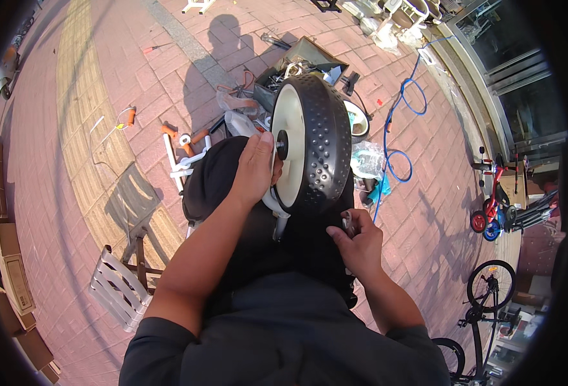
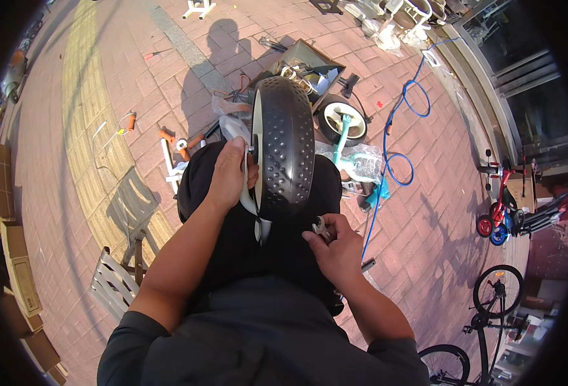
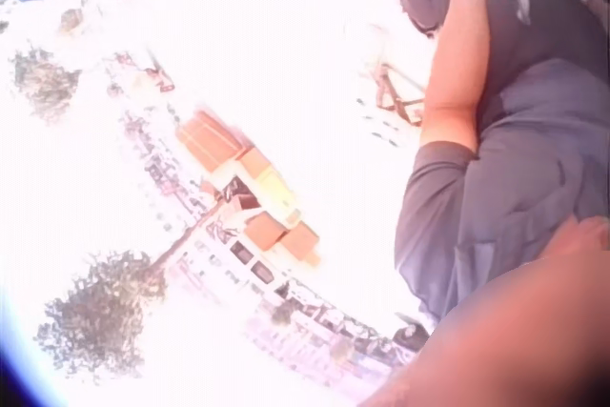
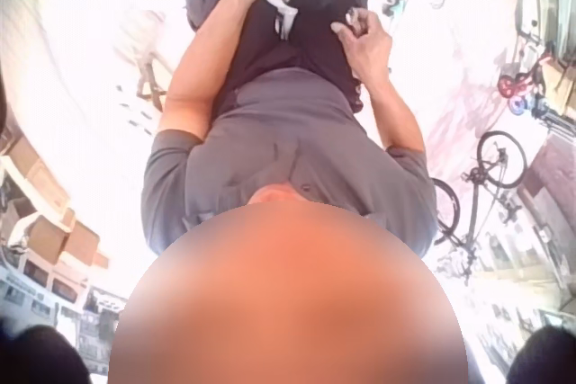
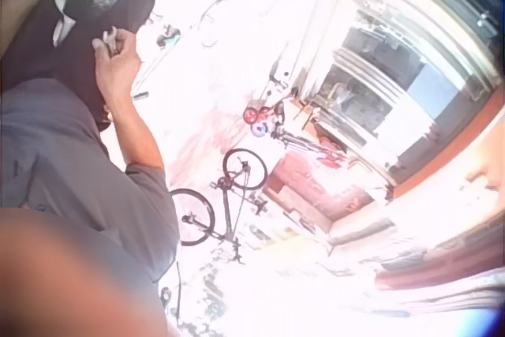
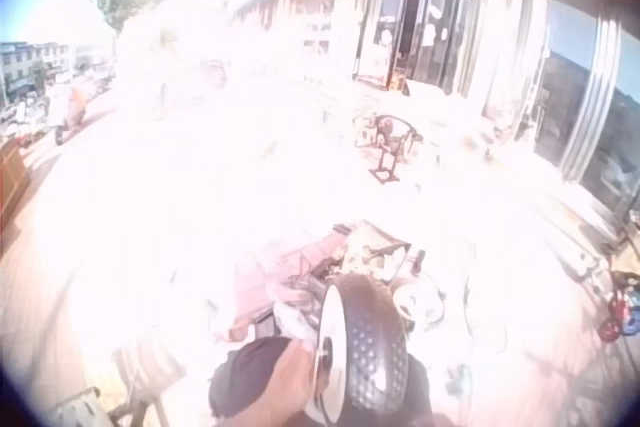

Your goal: The person assembles a scooter wheel by tightening bolts on the hub with a wrench. They then unwrap a white scooter frame from bubble wrap and apply a brand sticker to the frame.

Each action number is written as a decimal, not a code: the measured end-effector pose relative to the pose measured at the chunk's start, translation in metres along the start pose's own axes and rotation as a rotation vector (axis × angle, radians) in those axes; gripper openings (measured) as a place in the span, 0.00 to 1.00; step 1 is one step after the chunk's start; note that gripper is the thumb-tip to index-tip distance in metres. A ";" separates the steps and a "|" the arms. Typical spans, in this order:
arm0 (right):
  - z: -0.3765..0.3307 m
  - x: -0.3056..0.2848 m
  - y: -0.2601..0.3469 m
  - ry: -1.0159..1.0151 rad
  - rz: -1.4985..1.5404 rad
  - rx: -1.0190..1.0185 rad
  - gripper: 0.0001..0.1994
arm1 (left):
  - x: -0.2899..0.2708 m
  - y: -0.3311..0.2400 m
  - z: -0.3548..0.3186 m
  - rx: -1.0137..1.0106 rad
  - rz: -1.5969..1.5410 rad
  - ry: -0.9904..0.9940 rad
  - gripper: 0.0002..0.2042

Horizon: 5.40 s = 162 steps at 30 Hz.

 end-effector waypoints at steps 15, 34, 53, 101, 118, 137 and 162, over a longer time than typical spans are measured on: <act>0.017 0.000 0.004 0.138 0.487 -0.049 0.08 | -0.005 0.011 -0.001 0.242 0.084 0.146 0.22; -0.004 0.031 0.062 -0.065 0.262 -0.659 0.23 | -0.029 0.030 0.002 0.087 0.007 0.199 0.14; -0.010 0.038 0.056 -0.089 0.223 -0.664 0.25 | -0.023 0.045 -0.013 0.109 0.030 0.359 0.16; -0.015 -0.040 0.058 0.480 0.263 0.078 0.10 | 0.024 -0.015 -0.039 0.114 0.126 0.208 0.11; 0.004 0.008 0.044 0.079 -0.019 -0.546 0.26 | -0.010 0.001 -0.044 0.104 -0.051 0.048 0.11; 0.118 -0.092 0.065 -0.118 -0.972 -1.758 0.33 | 0.015 -0.057 -0.046 -0.041 0.057 0.448 0.16; 0.049 -0.145 0.085 0.315 -0.483 -0.559 0.10 | 0.014 -0.017 -0.021 -0.186 -0.111 0.352 0.11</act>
Point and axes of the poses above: each hand's wrist, its own z-axis towards the middle knuckle, its own x-axis out of the palm, y = z × x, the point moved 1 cm from there along z, towards the middle knuckle, and after that the axes turned 7 degrees about y, right-handed, at the moved point
